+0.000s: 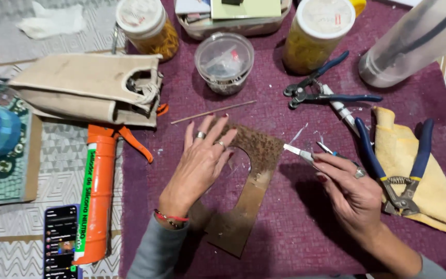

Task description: The recorder is manually sanding a wooden piece with an oval cutout, likely part of a frame or workshop project.

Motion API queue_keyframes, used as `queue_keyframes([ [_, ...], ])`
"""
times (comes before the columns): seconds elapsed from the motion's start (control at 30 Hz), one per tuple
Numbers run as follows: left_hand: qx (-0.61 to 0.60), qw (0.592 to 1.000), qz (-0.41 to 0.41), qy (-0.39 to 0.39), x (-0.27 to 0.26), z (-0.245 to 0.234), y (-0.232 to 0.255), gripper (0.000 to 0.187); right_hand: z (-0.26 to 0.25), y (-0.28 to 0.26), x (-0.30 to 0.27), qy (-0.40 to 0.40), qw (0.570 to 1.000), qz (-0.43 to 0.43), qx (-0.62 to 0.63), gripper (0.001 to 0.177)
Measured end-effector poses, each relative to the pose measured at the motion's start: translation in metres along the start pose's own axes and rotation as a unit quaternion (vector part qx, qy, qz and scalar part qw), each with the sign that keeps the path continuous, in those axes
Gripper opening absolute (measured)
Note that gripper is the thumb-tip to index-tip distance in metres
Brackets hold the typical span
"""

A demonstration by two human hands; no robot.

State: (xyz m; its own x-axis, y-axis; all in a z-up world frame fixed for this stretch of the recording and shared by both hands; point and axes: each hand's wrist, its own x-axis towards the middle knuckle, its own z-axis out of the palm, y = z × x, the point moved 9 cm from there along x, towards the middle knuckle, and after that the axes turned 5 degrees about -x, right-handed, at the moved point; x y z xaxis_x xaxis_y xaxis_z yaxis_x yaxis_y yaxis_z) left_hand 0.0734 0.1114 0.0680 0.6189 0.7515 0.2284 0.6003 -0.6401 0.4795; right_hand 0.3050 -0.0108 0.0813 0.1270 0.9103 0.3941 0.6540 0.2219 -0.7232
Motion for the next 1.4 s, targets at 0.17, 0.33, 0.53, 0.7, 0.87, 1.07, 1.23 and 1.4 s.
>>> queue_keyframes([
  [0.17,-0.005,1.000,-0.009,-0.022,0.002,0.038,-0.007,0.050,0.057,-0.015,-0.027,-0.075,0.949,-0.243,-0.185,0.031],
  [0.33,-0.005,1.000,0.021,-0.003,0.005,0.037,-0.001,0.052,0.076,-0.033,-0.029,-0.153,0.928,-0.289,-0.180,0.027],
  [0.53,0.010,0.999,0.017,0.038,0.013,0.024,-0.001,0.051,0.080,-0.023,-0.016,-0.215,0.910,-0.302,-0.187,0.034],
  [0.7,-0.008,0.999,0.022,0.047,0.006,0.025,-0.002,0.062,0.074,-0.039,0.007,-0.192,0.903,-0.319,-0.213,0.035],
  [0.87,-0.009,0.998,0.037,0.042,0.007,0.030,-0.004,0.055,0.098,-0.006,-0.028,-0.200,0.876,-0.374,-0.229,0.029],
  [1.07,0.014,0.998,0.056,0.002,0.005,0.049,-0.017,0.055,0.082,-0.042,-0.009,-0.158,0.876,-0.420,-0.175,0.023],
  [1.23,0.007,0.999,0.054,-0.004,0.005,0.044,-0.014,0.052,0.093,0.011,-0.007,-0.157,0.874,-0.412,-0.203,0.018],
  [1.4,0.012,0.998,0.059,-0.002,0.006,0.039,-0.011,0.053,0.098,0.012,-0.031,-0.162,0.872,-0.430,-0.170,0.016],
])
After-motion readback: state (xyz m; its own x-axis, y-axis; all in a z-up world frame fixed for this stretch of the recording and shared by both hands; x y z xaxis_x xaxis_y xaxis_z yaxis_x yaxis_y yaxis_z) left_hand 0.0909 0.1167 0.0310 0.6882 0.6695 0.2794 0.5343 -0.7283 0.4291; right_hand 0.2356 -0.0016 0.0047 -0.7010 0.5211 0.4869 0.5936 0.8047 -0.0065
